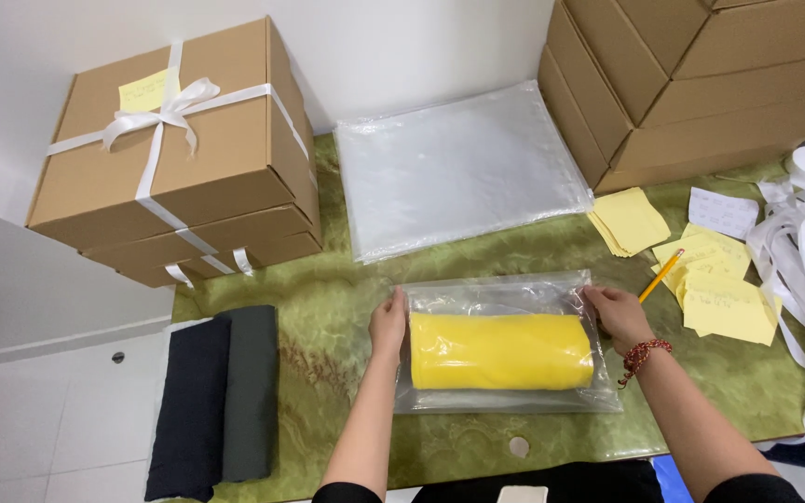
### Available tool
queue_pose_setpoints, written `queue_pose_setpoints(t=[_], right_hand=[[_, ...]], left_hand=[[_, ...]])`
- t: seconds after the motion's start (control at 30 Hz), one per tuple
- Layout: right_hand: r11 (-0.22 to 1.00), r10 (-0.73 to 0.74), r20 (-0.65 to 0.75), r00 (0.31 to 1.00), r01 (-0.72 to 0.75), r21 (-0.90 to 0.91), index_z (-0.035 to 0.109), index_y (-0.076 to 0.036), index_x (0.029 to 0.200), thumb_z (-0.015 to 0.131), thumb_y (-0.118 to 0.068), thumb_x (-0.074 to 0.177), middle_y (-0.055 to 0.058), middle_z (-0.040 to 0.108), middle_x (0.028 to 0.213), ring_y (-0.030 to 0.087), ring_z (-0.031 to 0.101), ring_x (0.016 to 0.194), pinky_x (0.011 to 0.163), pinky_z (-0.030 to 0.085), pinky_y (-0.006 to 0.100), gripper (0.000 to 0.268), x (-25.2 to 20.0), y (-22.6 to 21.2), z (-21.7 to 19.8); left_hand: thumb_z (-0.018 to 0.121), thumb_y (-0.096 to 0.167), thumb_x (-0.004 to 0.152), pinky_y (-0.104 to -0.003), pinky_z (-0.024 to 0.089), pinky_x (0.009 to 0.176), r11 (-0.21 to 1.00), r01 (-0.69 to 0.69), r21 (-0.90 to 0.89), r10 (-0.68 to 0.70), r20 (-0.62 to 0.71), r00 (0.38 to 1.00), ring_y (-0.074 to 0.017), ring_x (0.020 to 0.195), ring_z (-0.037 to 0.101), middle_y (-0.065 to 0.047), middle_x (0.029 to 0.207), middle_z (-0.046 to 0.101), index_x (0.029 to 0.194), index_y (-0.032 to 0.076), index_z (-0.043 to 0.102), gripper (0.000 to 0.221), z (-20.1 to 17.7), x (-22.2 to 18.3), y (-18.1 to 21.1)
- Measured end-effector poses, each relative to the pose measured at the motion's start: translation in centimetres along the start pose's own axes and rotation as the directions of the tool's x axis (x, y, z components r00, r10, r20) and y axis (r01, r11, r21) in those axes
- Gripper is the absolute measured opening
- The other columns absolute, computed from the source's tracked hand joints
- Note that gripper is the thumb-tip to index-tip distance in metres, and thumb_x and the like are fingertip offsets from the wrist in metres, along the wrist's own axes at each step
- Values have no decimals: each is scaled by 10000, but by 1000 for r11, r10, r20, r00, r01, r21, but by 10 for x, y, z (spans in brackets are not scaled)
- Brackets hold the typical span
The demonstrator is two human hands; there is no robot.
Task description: Writing notes, bagging fabric rolls, and packing them into cardboard boxes
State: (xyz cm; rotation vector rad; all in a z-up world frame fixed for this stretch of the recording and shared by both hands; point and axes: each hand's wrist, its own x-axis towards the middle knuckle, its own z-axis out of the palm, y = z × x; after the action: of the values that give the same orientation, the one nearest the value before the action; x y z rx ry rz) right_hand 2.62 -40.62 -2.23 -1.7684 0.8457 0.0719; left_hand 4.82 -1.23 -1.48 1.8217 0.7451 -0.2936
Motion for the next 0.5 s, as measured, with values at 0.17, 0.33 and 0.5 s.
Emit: queue_pose_setpoints(t=[0.17, 0.33, 0.5], right_hand=[[997, -16, -45, 999, 13, -76, 851, -137, 1069, 782, -363, 960, 180, 759, 887, 298, 696, 909, 745, 559, 403, 261, 21, 11, 12], [990, -75, -70, 995, 65, -129, 848, -103, 1078, 763, -320, 988, 210, 769, 949, 313, 681, 956, 760, 532, 410, 250, 18, 18, 13], [995, -62, -108, 992, 53, -84, 840, -177, 1081, 757, -379, 1002, 113, 762, 879, 263, 668, 906, 785, 535, 388, 232, 10, 17, 12]], left_hand=[[716, 589, 887, -412, 554, 1028, 999, -30, 18, 32, -94, 995, -276, 1162, 724, 10, 1035, 817, 1059, 233, 837, 413, 11, 18, 6], [790, 443, 839, -409, 582, 944, 994, -89, 56, 99, -195, 976, -266, 1018, 752, 35, 908, 802, 981, 280, 852, 225, 22, 55, -14], [805, 453, 884, -389, 588, 938, 989, -140, -54, 125, -223, 967, -268, 1097, 757, 11, 1018, 832, 1078, 286, 847, 259, 20, 66, -19]])
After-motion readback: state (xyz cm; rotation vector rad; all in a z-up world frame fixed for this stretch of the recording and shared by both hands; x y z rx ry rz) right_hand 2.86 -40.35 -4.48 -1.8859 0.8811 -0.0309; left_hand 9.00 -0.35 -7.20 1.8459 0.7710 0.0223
